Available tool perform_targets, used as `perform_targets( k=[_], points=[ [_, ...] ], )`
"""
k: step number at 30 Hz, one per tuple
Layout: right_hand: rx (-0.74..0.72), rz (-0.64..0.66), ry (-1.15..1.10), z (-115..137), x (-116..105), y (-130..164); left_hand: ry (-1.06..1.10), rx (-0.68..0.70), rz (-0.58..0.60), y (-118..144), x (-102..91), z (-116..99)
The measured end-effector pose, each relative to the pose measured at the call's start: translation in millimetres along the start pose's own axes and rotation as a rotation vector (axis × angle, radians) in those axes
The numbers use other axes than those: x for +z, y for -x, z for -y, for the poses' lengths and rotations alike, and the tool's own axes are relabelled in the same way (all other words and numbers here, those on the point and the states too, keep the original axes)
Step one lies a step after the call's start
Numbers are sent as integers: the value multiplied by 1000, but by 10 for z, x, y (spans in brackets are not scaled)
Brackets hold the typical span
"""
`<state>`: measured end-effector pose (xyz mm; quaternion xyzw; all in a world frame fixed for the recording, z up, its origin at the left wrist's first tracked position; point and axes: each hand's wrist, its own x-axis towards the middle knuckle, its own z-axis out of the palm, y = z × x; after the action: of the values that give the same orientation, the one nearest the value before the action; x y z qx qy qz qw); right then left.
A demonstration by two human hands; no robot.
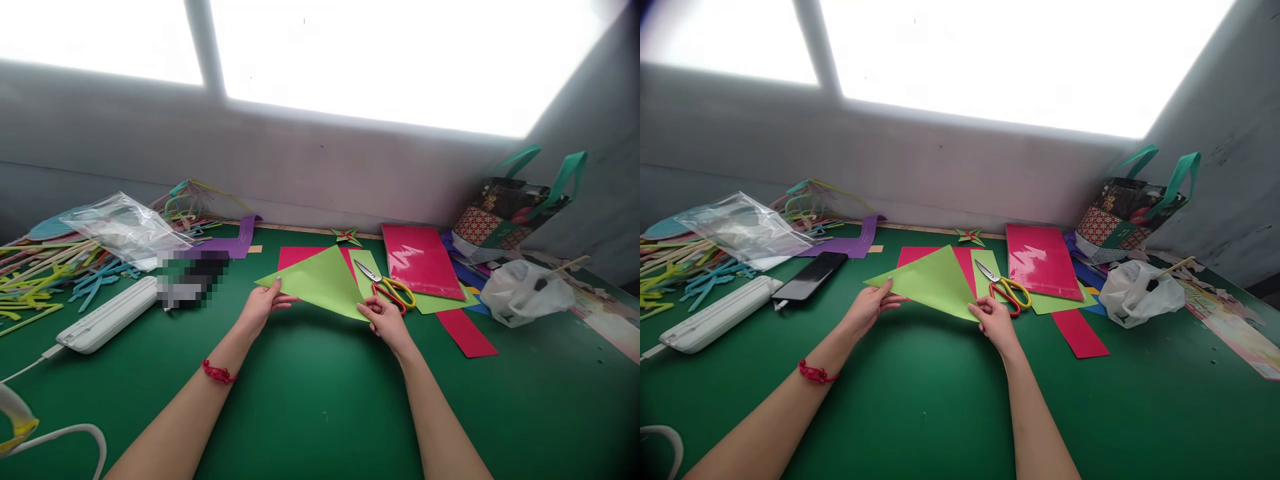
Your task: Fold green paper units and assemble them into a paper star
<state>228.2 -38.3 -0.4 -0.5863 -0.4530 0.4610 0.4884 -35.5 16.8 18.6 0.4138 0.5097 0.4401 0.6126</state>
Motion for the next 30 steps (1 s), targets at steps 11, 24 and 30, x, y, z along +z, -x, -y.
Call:
perform_targets(
  k=[11, 24, 30],
  points=[
    [-72, -77, 93, -131, -200, -114, -210, 193, -60, -80, -291, -29],
    [-169, -130, 147, -201, -204, -175, -463, 320, -33, -157, -340, 56],
    [-179, -179, 123, -227, -223, -203, -557, 411, 78, -147, -265, 98]
  ],
)
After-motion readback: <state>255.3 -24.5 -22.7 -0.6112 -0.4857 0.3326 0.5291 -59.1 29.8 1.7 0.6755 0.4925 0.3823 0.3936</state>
